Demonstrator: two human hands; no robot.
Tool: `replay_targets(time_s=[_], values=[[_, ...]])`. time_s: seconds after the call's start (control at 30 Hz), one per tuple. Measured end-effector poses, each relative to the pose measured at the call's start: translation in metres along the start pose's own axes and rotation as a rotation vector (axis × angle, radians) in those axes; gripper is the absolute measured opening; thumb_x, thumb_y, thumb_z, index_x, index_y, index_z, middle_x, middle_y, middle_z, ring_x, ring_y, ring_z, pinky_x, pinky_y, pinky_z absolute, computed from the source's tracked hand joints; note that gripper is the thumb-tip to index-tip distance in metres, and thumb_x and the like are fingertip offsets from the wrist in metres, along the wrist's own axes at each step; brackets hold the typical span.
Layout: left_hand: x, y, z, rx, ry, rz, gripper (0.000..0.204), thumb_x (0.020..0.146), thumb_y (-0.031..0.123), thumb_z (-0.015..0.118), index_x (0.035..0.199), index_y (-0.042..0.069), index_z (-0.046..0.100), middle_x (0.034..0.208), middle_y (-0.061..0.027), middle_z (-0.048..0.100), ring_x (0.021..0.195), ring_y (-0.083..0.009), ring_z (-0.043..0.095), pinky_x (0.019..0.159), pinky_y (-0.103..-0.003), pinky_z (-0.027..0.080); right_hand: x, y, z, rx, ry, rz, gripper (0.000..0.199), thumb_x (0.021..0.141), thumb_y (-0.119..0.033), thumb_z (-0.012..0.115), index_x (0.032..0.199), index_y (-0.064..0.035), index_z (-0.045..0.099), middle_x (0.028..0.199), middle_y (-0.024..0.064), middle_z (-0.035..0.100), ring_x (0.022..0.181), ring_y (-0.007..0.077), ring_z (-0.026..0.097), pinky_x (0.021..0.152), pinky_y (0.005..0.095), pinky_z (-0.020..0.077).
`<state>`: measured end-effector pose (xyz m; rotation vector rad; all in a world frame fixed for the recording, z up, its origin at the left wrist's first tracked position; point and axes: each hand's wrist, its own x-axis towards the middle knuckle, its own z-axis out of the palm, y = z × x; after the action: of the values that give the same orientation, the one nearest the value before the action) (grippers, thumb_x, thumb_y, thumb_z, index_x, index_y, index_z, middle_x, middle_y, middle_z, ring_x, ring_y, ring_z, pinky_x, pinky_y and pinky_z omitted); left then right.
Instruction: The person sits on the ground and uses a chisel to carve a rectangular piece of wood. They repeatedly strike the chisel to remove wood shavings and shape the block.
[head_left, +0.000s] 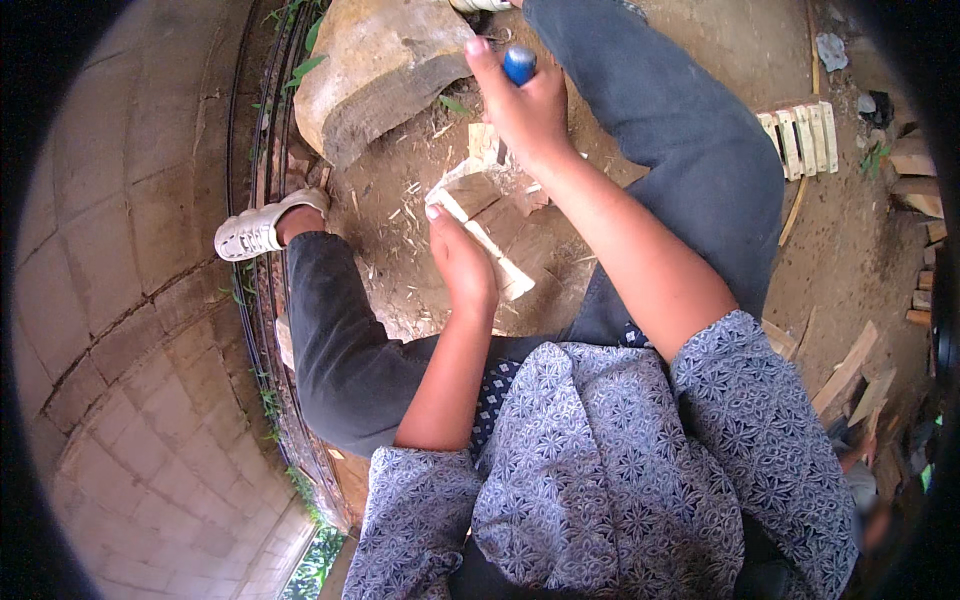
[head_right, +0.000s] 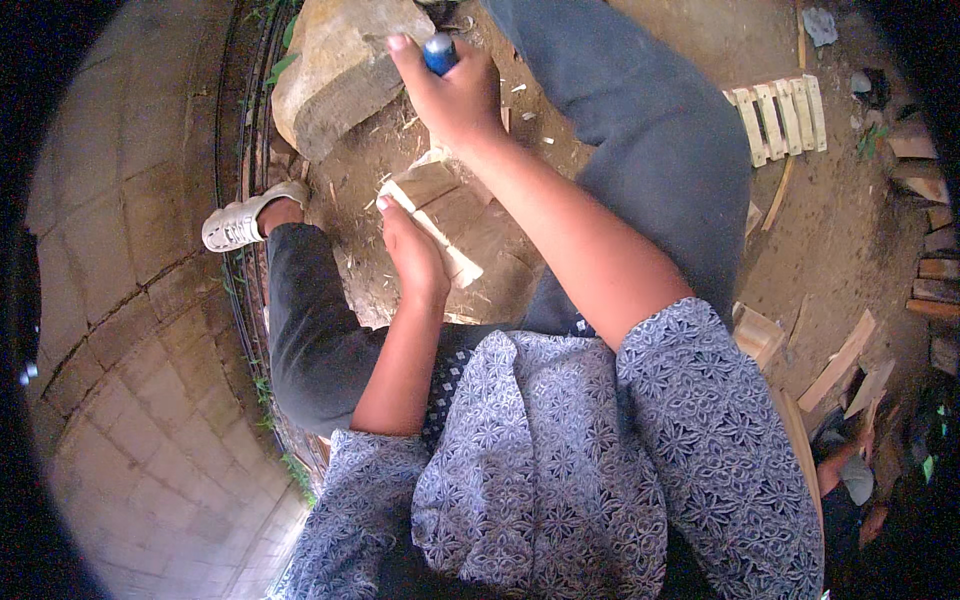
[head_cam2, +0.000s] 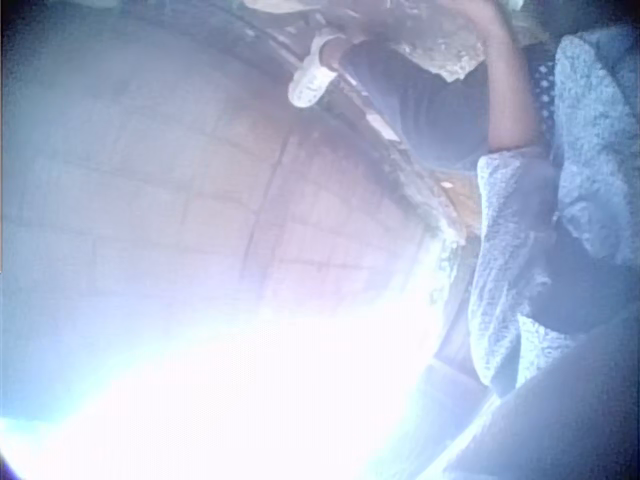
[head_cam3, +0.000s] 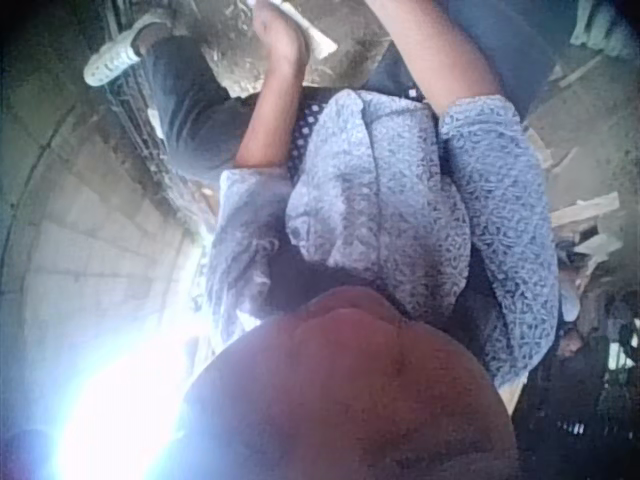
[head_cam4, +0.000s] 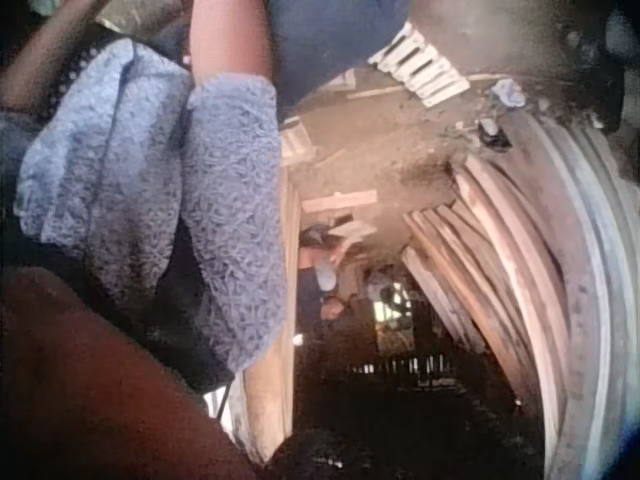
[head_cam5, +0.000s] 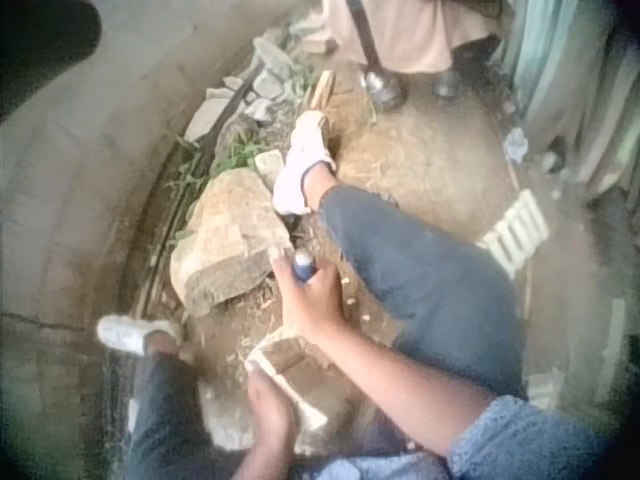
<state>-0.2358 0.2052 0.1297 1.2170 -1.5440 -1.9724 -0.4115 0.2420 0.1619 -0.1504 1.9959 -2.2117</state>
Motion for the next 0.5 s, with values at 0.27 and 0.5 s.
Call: replay_targets(time_s=[0.27,0.5], values=[[-0.006,-0.025,0.02,0.054,0.12,0.102,0.057,0.109,0.043,0.027,0.122,-0.007,0.053,0.114,-0.0132,0.06,0.106,-0.0206,0.054,0.096,-0.035,0.041,0.003,0.011,0.003,0.303,-0.349,0.059,0.049,0.095,-0.044,0.054,0.067,-0.0042,0.058,0.061,0.0043,0.056,0.06,0.0131,0.059,0.058,0.0283,0.0468],[-0.013,-0.02,0.023,0.097,0.142,0.055,0.056,0.109,0.043,0.031,0.113,-0.007,0.056,0.102,-0.0112,0.062,0.093,-0.0187,0.053,0.088,-0.034,0.043,0.002,-0.03,0.0,0.571,-0.392,0.073,0.054,0.094,-0.039,0.052,0.051,-0.0066,0.048,0.046,0.002,0.044,0.04,0.0116,0.042,0.043,0.029,0.0347]])
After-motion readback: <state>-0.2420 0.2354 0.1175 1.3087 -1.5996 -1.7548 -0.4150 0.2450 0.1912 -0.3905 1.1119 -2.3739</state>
